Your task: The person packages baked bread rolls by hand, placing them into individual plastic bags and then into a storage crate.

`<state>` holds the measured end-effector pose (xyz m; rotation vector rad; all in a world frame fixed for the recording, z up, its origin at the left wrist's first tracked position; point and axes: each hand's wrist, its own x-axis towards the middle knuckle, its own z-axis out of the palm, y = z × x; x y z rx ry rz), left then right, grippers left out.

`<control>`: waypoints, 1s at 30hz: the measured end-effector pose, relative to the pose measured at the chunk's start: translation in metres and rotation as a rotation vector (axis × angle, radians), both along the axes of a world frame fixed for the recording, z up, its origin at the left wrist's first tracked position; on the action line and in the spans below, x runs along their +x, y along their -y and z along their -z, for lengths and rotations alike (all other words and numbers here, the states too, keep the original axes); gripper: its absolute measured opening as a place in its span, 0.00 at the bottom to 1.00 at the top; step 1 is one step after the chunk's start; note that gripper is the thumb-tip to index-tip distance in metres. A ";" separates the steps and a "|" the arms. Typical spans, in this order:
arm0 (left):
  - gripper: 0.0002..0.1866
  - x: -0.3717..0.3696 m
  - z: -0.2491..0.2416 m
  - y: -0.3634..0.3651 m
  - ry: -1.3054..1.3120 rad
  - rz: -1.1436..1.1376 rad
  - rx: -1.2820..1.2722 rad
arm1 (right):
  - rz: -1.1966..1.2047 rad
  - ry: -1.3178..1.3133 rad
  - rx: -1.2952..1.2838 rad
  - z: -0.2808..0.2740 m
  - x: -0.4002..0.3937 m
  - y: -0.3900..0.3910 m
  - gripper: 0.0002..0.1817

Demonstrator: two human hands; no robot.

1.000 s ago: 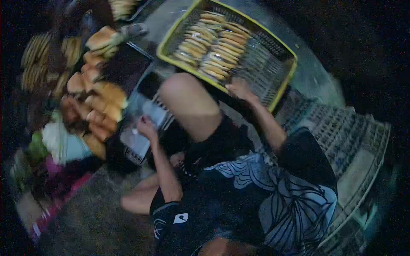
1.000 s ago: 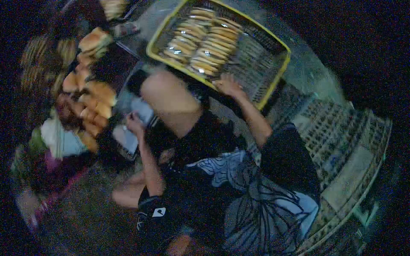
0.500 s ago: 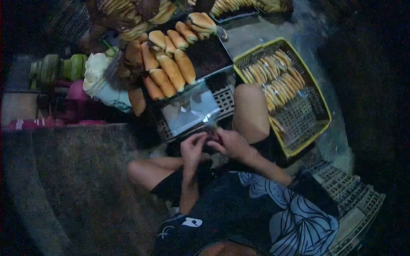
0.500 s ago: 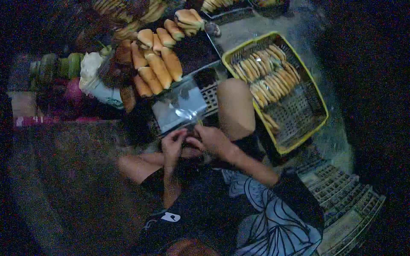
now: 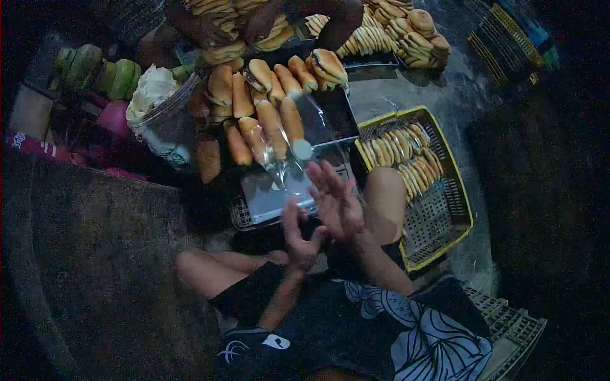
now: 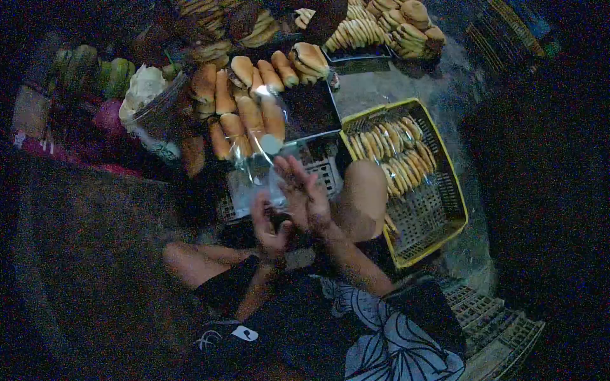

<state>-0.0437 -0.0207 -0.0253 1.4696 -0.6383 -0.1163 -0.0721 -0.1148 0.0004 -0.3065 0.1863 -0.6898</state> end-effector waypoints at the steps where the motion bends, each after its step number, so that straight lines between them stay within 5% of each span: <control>1: 0.21 0.014 -0.005 0.002 0.001 -0.002 -0.002 | -0.002 0.001 -0.002 0.007 0.007 -0.007 0.24; 2: 0.21 0.033 -0.014 -0.003 -0.509 0.166 -0.219 | -0.231 0.027 0.064 0.020 0.010 -0.017 0.27; 4: 0.21 0.068 -0.010 -0.017 -1.026 0.324 -0.434 | -0.463 0.048 0.139 0.053 0.016 -0.019 0.30; 6: 0.16 0.104 0.014 -0.033 -1.228 0.204 -0.516 | -0.636 -0.660 -0.857 0.081 0.036 -0.005 0.32; 7: 0.12 0.120 0.015 -0.033 -1.179 -0.077 -0.648 | -0.310 -0.821 -0.954 0.080 0.053 0.008 0.35; 10: 0.13 0.147 0.002 -0.045 -1.073 0.063 -0.853 | 0.541 -0.911 -1.377 0.068 0.117 0.070 0.37; 13: 0.17 0.154 -0.019 -0.046 -1.194 0.074 -0.970 | 0.108 -0.921 -1.299 0.136 0.132 0.133 0.37; 15: 0.20 0.161 -0.027 -0.051 -1.292 0.066 -1.074 | 0.137 -1.013 -1.259 0.125 0.110 0.145 0.28; 17: 0.27 0.167 -0.028 -0.055 -1.415 0.218 -1.255 | -0.093 -0.716 -0.853 0.083 0.076 0.129 0.25; 19: 0.31 0.173 -0.014 -0.059 -1.425 0.187 -1.300 | -0.348 -0.560 -0.712 0.021 0.039 0.097 0.26; 22: 0.30 0.165 -0.015 -0.054 -1.493 0.183 -1.341 | -0.553 -0.382 -0.915 -0.038 0.021 0.065 0.28; 25: 0.29 0.144 -0.022 -0.045 -1.297 0.521 -1.172 | -0.490 -0.532 -1.267 -0.064 0.033 0.047 0.33; 27: 0.26 0.119 -0.044 -0.032 -0.948 -0.027 -0.730 | -0.451 -0.532 -1.205 -0.055 0.032 0.041 0.37; 28: 0.24 0.109 -0.050 -0.031 -0.746 -0.029 -0.580 | -0.433 -0.516 -1.140 -0.049 0.031 0.038 0.41; 30: 0.25 0.099 -0.051 -0.034 -0.790 0.061 -0.519 | -0.412 -0.507 -1.099 -0.040 0.024 0.027 0.42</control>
